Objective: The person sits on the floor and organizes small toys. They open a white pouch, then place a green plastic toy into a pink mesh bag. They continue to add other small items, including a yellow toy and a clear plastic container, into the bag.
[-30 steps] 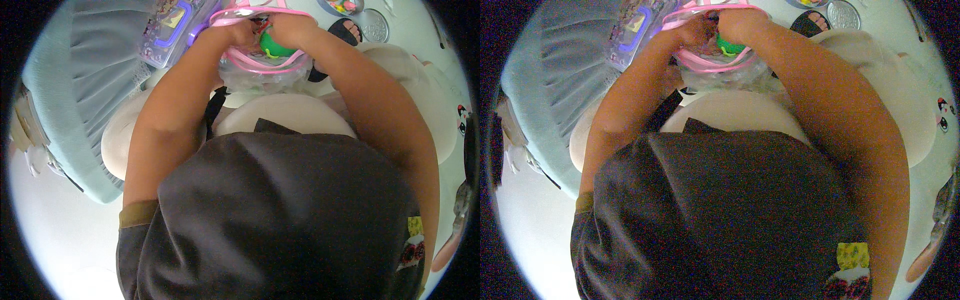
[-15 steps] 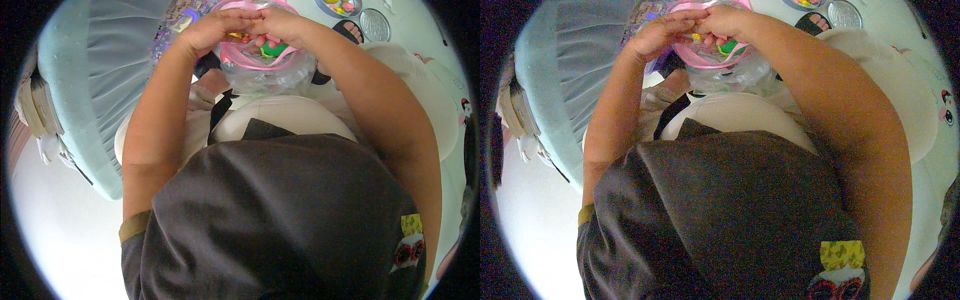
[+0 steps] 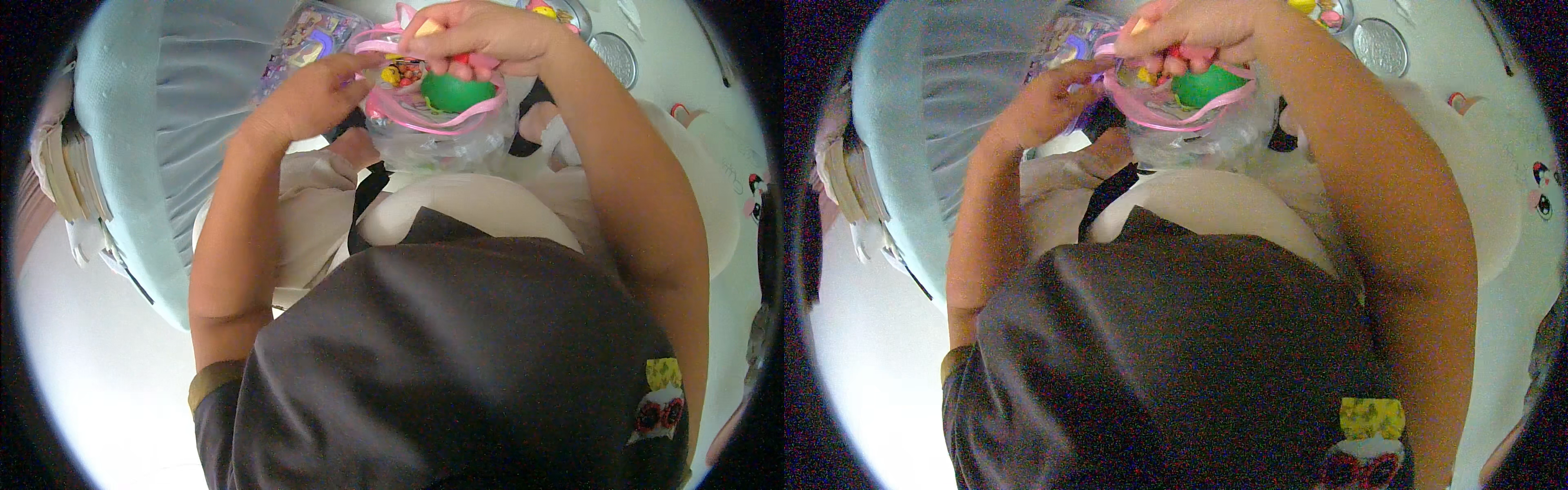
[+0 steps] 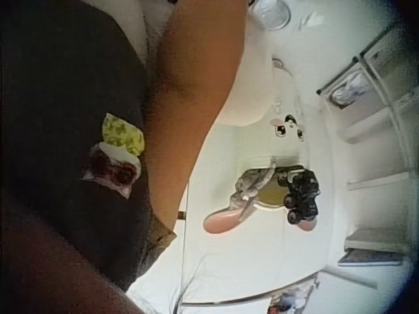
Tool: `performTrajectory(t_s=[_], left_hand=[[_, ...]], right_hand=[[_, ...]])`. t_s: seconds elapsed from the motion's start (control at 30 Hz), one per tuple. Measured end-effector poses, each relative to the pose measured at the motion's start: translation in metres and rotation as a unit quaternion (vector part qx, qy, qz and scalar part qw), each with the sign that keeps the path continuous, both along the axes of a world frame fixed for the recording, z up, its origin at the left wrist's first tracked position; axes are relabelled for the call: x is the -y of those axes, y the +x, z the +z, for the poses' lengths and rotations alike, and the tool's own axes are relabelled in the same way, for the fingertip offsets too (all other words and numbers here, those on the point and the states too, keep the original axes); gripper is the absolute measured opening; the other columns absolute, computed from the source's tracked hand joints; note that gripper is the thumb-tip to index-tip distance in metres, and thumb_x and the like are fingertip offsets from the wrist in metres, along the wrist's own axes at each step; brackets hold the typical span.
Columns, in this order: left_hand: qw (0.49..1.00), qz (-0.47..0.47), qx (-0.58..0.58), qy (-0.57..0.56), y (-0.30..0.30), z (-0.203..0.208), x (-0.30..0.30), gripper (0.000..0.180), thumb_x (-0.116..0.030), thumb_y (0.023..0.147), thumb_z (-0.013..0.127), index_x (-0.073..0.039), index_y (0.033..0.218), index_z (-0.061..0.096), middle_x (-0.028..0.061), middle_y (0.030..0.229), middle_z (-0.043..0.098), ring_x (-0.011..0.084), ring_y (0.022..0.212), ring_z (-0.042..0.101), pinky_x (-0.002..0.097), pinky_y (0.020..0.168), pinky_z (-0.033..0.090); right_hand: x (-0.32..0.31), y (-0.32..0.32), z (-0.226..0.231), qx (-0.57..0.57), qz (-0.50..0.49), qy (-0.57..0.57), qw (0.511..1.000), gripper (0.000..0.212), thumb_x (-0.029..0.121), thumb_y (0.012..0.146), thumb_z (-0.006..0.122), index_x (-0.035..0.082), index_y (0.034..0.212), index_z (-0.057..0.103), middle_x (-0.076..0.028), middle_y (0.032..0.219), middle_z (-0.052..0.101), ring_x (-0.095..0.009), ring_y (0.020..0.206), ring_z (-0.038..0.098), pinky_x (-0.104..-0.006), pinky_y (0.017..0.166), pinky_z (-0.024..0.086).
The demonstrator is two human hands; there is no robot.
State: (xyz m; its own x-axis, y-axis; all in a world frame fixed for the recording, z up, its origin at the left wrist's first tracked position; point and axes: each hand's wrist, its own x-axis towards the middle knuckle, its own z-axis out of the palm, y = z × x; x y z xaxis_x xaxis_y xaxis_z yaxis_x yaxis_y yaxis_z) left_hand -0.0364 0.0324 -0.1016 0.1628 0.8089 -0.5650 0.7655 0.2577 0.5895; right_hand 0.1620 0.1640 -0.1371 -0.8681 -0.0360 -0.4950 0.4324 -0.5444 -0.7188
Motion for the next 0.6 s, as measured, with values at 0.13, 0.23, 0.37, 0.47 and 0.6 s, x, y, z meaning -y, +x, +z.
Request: performTrajectory(t_s=[0.13,0.23,0.37,0.47,0.6], left_hand=[[0.995,-0.085,-0.039,0.030,-0.002,-0.028,0.009,0.039,-0.015,0.086,0.049,-0.008,0.124,0.045,0.0190,0.110,0.055,0.0322,0.101,0.053,0.0359,0.087,0.043],[0.994,-0.091,-0.035,0.046,0.004,-0.037,0.004,0.037,-0.016,0.085,0.048,-0.005,0.120,0.048,0.0198,0.111,0.054,0.0332,0.103,0.053,0.0358,0.086,0.043],[0.954,-0.268,-0.136,-0.002,0.026,-0.063,0.010,0.038,-0.028,0.085,0.045,-0.004,0.115,0.051,0.0186,0.112,0.055,0.0336,0.107,0.051,0.0481,0.096,0.030],[0.935,-0.312,-0.160,-0.048,0.045,-0.079,0.028,0.046,-0.039,0.085,0.040,-0.004,0.110,0.055,0.0170,0.111,0.056,0.0325,0.109,0.050,0.0549,0.101,0.018],[0.921,-0.335,-0.122,-0.156,0.047,-0.078,0.023,0.057,-0.049,0.083,0.035,-0.004,0.105,0.060,0.0160,0.111,0.057,0.0301,0.111,0.049,0.0538,0.103,0.012]], right_hand=[[-0.001,0.005,-0.014,-0.024,-0.029,-0.002,0.999,0.028,0.027,0.084,0.057,0.005,0.101,0.056,-0.001,0.070,0.057,-0.005,0.050,0.051,-0.0170,0.039,0.037],[0.008,0.003,-0.011,-0.015,0.035,0.035,0.999,0.031,0.021,0.078,0.058,0.003,0.102,0.055,-0.001,0.070,0.057,-0.005,0.050,0.052,-0.0176,0.040,0.039],[0.031,-0.004,-0.036,0.054,0.151,0.285,0.945,0.044,0.018,0.070,0.058,0.003,0.112,0.053,-0.008,0.084,0.061,-0.015,0.064,0.058,-0.0271,0.055,0.047],[0.041,0.002,-0.075,0.045,-0.008,0.481,0.875,0.045,0.025,0.070,0.059,0.005,0.111,0.055,-0.017,0.094,0.062,-0.027,0.084,0.061,-0.0335,0.074,0.048],[0.029,-0.004,-0.072,0.104,-0.004,0.420,0.901,0.044,0.026,0.071,0.059,0.007,0.110,0.056,-0.018,0.094,0.061,-0.028,0.085,0.060,-0.0336,0.075,0.048]])
